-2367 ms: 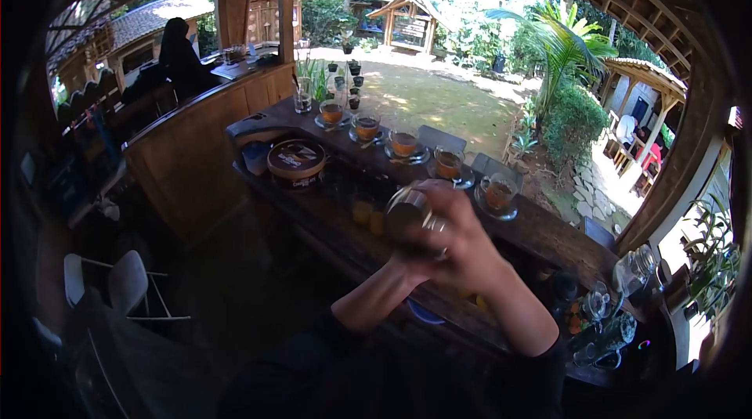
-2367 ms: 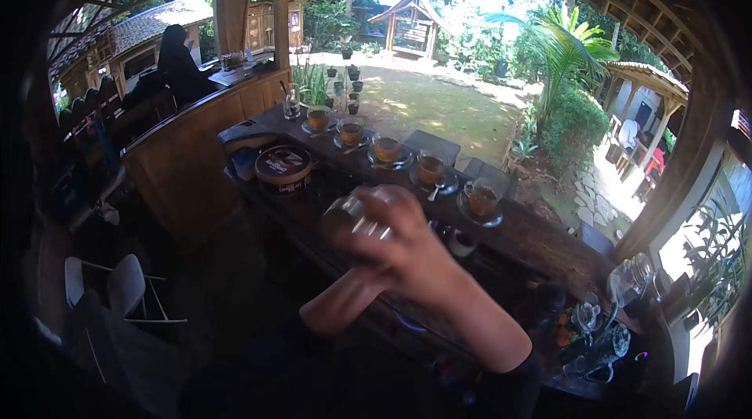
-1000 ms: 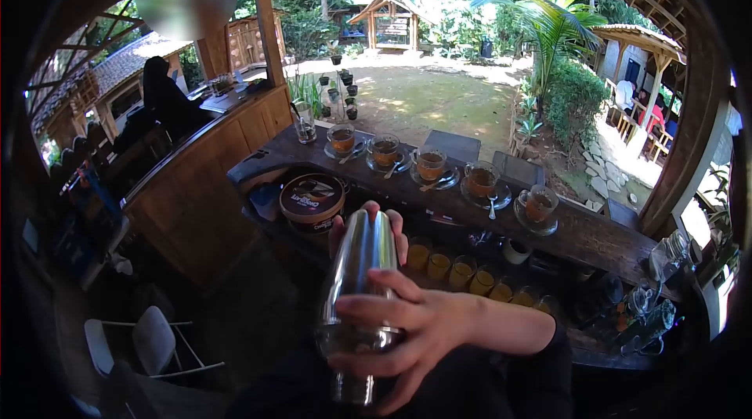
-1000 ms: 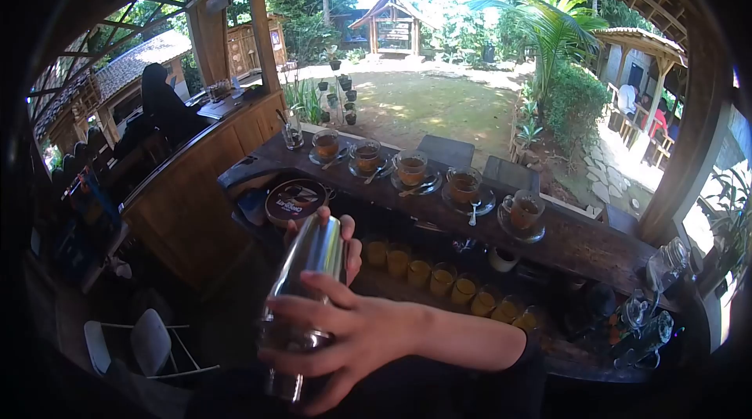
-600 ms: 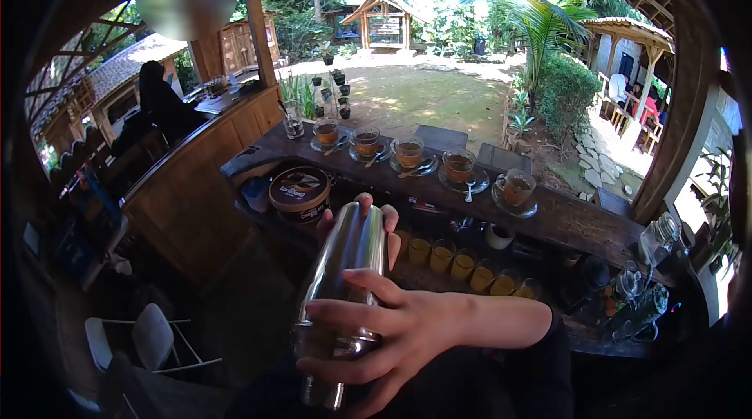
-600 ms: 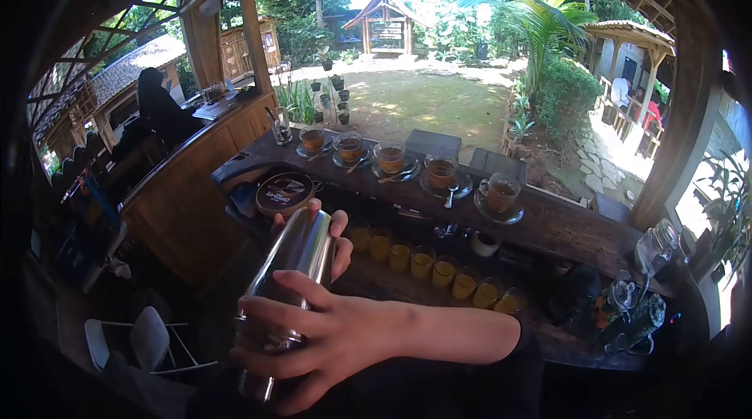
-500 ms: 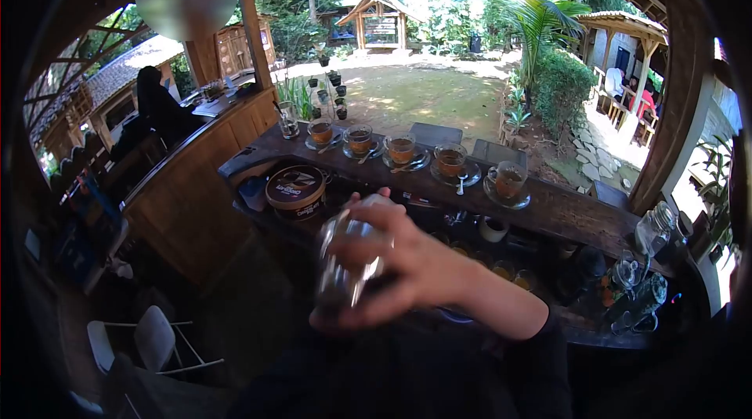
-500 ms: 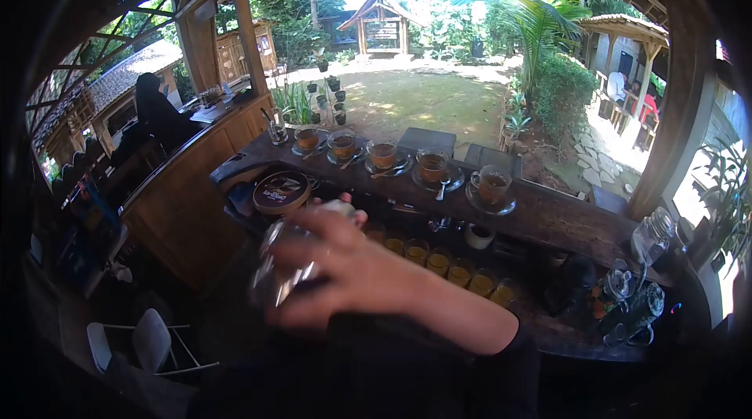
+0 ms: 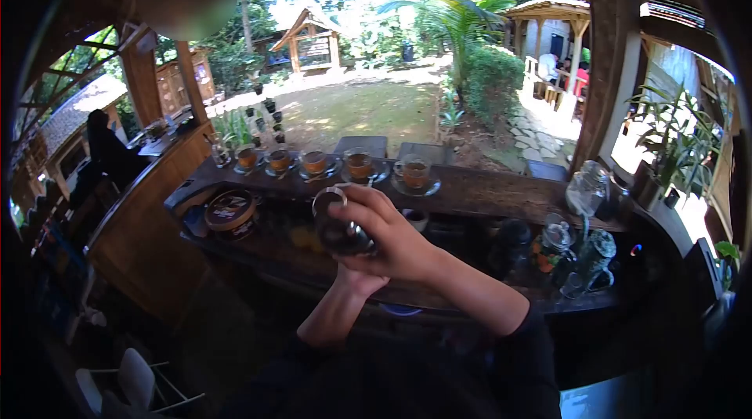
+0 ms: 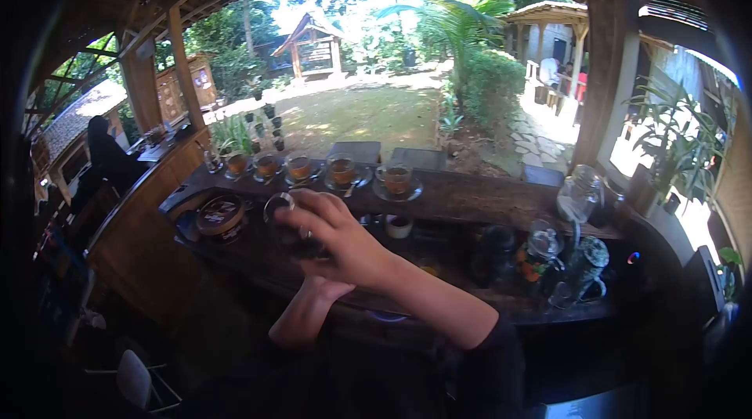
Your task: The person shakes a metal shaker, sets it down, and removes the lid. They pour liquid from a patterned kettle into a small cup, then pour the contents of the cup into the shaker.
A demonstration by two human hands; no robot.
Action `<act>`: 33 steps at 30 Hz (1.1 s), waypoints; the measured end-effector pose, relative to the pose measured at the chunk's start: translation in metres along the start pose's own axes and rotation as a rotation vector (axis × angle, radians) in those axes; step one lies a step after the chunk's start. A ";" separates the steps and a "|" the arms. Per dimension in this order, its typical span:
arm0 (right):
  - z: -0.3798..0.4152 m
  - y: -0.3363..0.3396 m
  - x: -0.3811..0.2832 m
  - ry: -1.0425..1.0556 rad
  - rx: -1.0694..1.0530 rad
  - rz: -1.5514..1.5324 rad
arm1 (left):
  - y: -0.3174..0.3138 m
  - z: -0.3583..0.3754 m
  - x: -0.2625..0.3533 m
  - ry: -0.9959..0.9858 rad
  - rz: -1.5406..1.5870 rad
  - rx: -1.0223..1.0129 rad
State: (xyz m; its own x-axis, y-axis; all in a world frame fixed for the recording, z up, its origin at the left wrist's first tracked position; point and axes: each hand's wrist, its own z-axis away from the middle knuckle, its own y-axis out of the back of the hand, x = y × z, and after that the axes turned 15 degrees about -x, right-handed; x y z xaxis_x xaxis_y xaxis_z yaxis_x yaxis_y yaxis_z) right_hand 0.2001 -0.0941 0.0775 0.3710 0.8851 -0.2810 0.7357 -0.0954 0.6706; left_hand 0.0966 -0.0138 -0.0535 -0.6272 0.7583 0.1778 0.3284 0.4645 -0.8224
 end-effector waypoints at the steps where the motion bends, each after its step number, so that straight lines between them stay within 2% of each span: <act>1: 0.011 0.008 -0.004 -0.015 -0.008 0.025 | 0.009 -0.002 -0.010 0.028 0.011 0.010; 3: 0.023 0.026 -0.029 0.096 -0.159 0.187 | -0.016 -0.016 -0.030 0.079 0.050 -0.159; 5: 0.035 0.037 -0.067 0.468 -0.322 0.404 | -0.041 -0.035 -0.041 0.142 0.036 -0.511; 7: 0.054 0.041 -0.093 0.593 -0.384 0.425 | -0.055 -0.051 -0.062 0.130 -0.072 -0.769; 9: 0.068 0.057 -0.079 0.517 -0.323 0.467 | -0.046 -0.053 -0.075 0.206 -0.061 -0.549; 11: 0.096 0.078 -0.045 0.101 -0.245 0.336 | 0.020 -0.055 -0.123 0.108 0.456 -0.392; 12: 0.108 0.083 -0.027 -0.107 -0.089 0.328 | 0.053 -0.056 -0.148 0.038 0.699 -0.324; 13: 0.122 0.093 -0.016 -0.245 0.077 0.284 | 0.053 -0.069 -0.127 0.332 0.085 -0.041; 14: 0.138 0.099 -0.019 -0.400 0.203 0.109 | 0.036 -0.078 -0.133 0.387 0.182 -0.169; 15: 0.142 0.109 -0.033 -0.254 0.269 0.197 | 0.005 -0.090 -0.142 0.442 0.272 -0.304; 16: 0.134 0.127 -0.057 -0.051 0.227 0.483 | -0.032 -0.100 -0.149 0.436 0.164 -0.180; 17: 0.137 0.131 -0.083 -0.031 0.201 0.480 | -0.070 -0.110 -0.156 0.439 0.054 -0.055; 19: 0.155 0.119 -0.121 0.108 0.169 0.239 | -0.108 -0.118 -0.161 0.452 -0.268 -0.276; 20: 0.161 0.116 -0.127 0.194 0.161 0.190 | -0.113 -0.126 -0.166 0.463 -0.403 -0.367; 21: 0.166 0.115 -0.131 0.195 0.177 0.217 | -0.115 -0.132 -0.173 0.476 -0.537 -0.455; 22: 0.174 0.118 -0.131 -0.036 0.318 0.372 | -0.107 -0.142 -0.185 0.594 -0.342 -0.308; 24: 0.187 0.129 -0.113 -0.347 0.561 0.685 | -0.075 -0.156 -0.201 0.772 -0.234 -0.129; 25: 0.191 0.139 -0.099 -0.421 0.662 0.848 | -0.052 -0.161 -0.209 0.876 -0.183 -0.076; 26: 0.191 0.142 -0.107 -0.453 0.717 0.863 | -0.052 -0.161 -0.216 0.924 -0.175 -0.001; 27: 0.187 0.144 -0.117 -0.470 0.777 0.883 | -0.079 -0.153 -0.209 0.864 -0.127 -0.191; 28: 0.181 0.140 -0.131 -0.309 0.657 0.950 | -0.090 -0.158 -0.201 0.925 -0.198 -0.299; 29: 0.176 0.121 -0.151 -0.386 0.644 0.776 | -0.099 -0.160 -0.194 0.983 -0.258 -0.396; 30: 0.171 0.101 -0.171 -0.465 0.643 0.608 | -0.129 -0.155 -0.188 0.847 -0.289 -0.469; 31: 0.167 0.092 -0.176 -0.525 0.646 0.443 | -0.149 -0.151 -0.175 0.769 -0.352 -0.629; 32: 0.163 0.083 -0.182 -0.587 0.658 0.282 | -0.149 -0.153 -0.174 0.775 -0.357 -0.624; 33: 0.154 0.093 -0.166 -0.460 0.638 0.569 | -0.149 -0.156 -0.177 0.782 -0.361 -0.616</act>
State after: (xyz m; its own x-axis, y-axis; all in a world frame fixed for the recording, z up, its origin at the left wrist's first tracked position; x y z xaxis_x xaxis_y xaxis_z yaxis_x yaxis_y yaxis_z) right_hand 0.2945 -0.3200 0.0809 0.8520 0.3786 -0.3617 0.4966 -0.8033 0.3288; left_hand 0.2690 -0.1455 0.1220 -0.2017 0.5105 0.8359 0.6520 0.7068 -0.2743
